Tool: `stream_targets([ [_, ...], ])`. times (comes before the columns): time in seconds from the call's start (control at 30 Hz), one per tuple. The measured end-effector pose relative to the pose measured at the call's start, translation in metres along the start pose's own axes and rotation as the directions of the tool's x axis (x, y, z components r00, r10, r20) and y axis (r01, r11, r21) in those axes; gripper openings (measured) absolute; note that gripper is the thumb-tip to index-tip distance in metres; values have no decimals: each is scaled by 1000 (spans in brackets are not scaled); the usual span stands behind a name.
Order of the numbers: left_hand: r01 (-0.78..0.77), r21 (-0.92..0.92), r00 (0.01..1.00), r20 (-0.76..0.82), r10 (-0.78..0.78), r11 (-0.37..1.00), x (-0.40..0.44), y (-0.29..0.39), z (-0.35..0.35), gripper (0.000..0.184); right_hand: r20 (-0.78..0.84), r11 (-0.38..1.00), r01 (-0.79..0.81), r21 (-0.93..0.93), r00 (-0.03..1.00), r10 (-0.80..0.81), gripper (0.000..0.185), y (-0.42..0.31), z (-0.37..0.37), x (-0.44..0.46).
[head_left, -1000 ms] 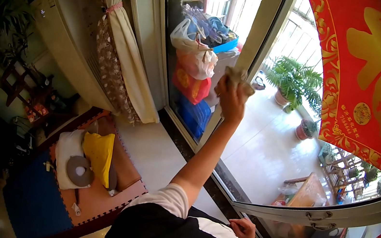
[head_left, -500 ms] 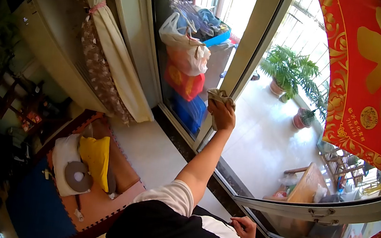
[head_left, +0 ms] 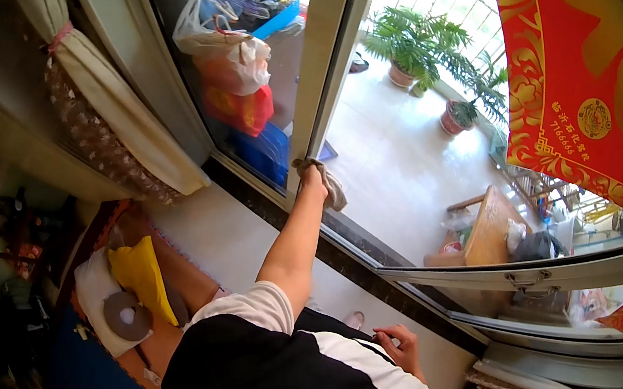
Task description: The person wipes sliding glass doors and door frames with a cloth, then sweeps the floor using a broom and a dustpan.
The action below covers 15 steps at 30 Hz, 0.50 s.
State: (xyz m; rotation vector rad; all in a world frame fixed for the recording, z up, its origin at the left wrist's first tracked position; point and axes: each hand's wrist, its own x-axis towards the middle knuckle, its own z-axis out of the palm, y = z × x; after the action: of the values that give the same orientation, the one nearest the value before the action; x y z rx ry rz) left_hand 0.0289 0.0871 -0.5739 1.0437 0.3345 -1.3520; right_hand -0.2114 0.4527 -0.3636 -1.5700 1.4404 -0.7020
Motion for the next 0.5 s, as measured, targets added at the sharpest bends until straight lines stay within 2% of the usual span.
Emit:
stream_targets([
  [0.07,-211,116,970,-94,222,971,9,-13,13,9,-1,999,-46,6,999,46,11,0,2,-5],
  [0.13,-309,335,947,28,319,890,-84,12,35,14,12,995,-94,11,995,94,12,2,5,-9],
  [0.17,-498,402,867,214,450,768,-82,-7,31,13,2,987,-152,58,988,152,12,5,8,-10],
  [0.2,-703,693,555,395,732,159,-65,-45,18,23,-3,972,-210,106,977,211,13,7,12,-11],
  [0.23,-819,571,415,520,747,57,-123,-45,22,41,26,968,-228,109,974,226,14,7,14,-9],
  [0.27,-771,596,271,628,729,-226,-145,-66,13,52,47,967,-208,147,978,203,13,4,18,-4],
  [0.3,-885,452,290,724,626,-113,-179,-59,10,49,73,975,-165,148,985,155,12,3,22,0],
  [0.33,-932,322,362,783,506,168,-196,-56,6,43,97,981,-118,151,990,104,12,2,25,6],
  [0.37,-937,273,349,763,545,217,-211,-49,5,41,132,999,-3,36,991,-1,12,-1,26,12],
  [0.4,-939,220,337,740,582,265,-223,-42,6,39,136,999,-6,32,991,1,12,-6,24,19],
  [0.47,-929,239,369,618,694,281,-226,-16,10,37,246,952,212,-220,957,-157,12,-16,22,24],
  [0.5,-953,275,276,613,740,129,-215,0,11,40,223,961,202,-189,962,-158,11,-9,22,22],
])
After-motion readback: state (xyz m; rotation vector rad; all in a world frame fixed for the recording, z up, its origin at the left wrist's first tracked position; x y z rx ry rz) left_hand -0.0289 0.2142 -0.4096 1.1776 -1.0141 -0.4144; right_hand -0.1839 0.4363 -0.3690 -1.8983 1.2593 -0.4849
